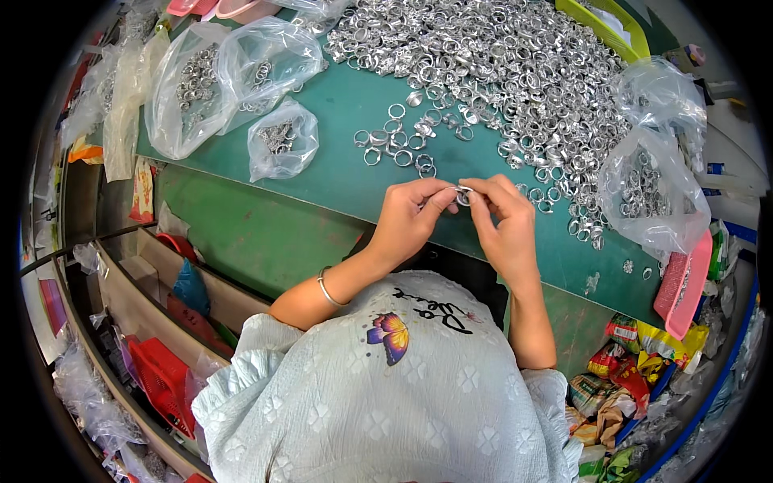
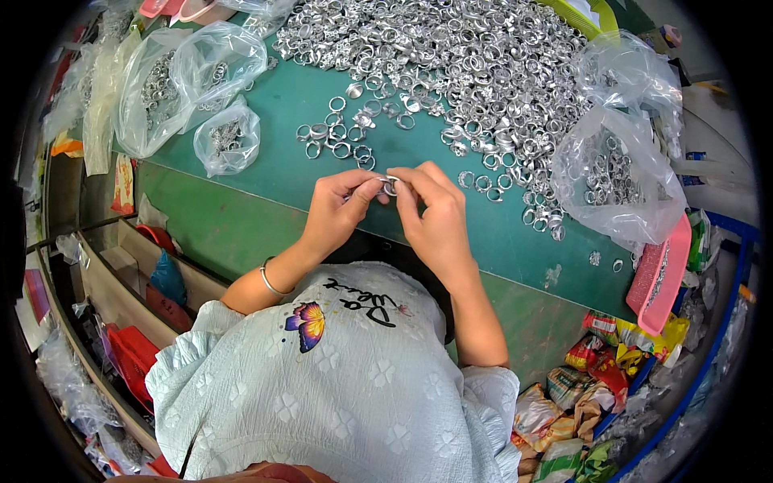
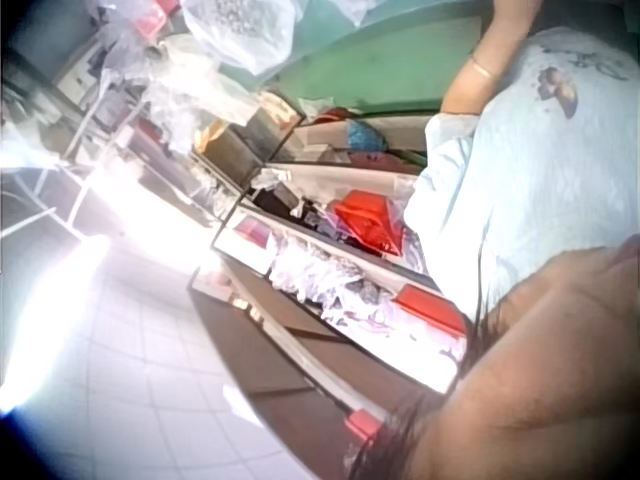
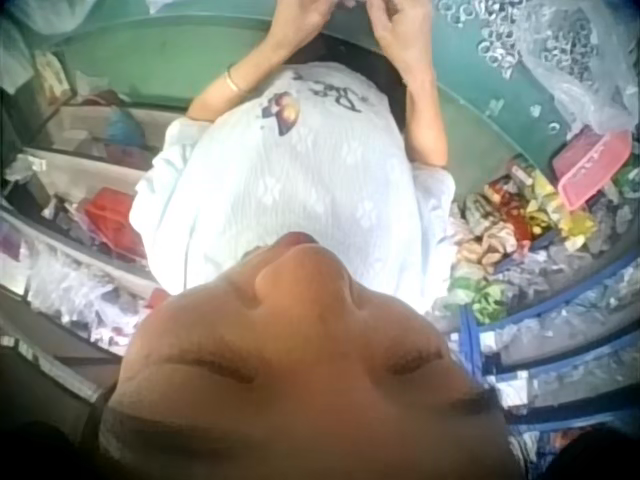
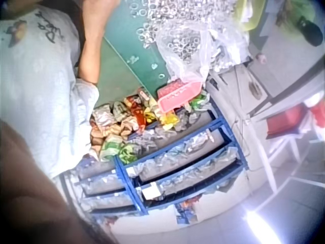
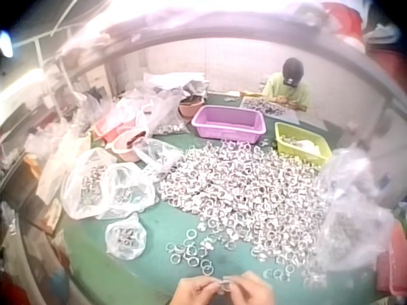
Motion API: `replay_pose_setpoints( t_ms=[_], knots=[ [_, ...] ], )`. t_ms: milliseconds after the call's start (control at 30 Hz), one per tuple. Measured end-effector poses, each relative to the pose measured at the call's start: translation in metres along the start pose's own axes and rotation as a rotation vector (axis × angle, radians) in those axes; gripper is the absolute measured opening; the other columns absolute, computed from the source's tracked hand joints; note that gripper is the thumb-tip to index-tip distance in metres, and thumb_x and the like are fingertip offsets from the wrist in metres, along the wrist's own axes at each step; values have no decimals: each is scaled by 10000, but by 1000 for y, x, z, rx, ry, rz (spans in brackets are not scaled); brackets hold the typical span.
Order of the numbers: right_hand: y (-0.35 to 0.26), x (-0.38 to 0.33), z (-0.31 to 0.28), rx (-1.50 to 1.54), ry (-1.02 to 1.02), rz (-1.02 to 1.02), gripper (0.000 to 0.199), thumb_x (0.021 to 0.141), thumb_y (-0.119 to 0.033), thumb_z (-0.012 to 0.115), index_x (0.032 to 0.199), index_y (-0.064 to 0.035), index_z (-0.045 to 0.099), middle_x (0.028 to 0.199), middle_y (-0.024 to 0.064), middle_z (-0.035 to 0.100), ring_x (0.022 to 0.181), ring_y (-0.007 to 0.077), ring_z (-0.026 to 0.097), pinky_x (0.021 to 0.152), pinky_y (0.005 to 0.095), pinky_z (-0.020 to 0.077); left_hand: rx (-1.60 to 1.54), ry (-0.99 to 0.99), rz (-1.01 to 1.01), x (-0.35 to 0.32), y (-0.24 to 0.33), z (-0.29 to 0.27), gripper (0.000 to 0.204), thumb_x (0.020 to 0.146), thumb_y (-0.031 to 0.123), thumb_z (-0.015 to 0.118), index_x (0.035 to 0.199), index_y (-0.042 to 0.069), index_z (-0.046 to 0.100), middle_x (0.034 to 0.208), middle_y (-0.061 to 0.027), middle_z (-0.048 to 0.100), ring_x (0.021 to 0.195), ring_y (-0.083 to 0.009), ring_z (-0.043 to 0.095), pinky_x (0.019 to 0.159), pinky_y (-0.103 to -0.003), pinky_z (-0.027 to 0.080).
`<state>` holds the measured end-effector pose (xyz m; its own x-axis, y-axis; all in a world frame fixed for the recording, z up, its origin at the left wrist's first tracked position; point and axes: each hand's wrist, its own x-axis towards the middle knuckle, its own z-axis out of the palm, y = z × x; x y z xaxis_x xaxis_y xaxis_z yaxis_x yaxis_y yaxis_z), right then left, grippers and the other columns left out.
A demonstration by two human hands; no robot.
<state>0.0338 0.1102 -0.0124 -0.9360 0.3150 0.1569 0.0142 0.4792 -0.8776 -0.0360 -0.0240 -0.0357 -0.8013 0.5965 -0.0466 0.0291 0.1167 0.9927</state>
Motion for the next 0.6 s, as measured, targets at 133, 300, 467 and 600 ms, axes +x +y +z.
replay_pose_setpoints(
  t_ms=[133,300,467,600],
  knots=[
    [-15,-7,4,19,104,55,57,827,-1,548,882,16,554,707,117,560,581,245,564,500,317,422,220,136,456,-6,5,5,87,809,29,603,885,-10,623,751,-113,615,574,-225,574,499,-312,446],
    [-16,-7,-10,-385,-16,-137,114,828,-69,573,785,-10,486,654,137,548,596,318,556,490,381,420,311,69,442,-9,17,-3,88,800,21,605,884,-2,610,721,-121,572,551,-261,545,487,-328,440],
    [-19,-13,-4,-261,29,-74,131,823,-59,573,751,-15,473,617,131,518,557,313,526,481,388,400,288,44,391,-8,8,-2,151,786,35,621,932,5,599,689,-110,535,541,-240,533,468,-315,431],
    [-22,-12,-14,-135,-44,-25,121,826,-54,571,763,-7,479,622,136,506,564,316,521,487,392,395,357,66,605,-9,8,-4,216,753,47,655,956,9,590,726,-94,542,540,-227,534,461,-307,429]
  ],
)
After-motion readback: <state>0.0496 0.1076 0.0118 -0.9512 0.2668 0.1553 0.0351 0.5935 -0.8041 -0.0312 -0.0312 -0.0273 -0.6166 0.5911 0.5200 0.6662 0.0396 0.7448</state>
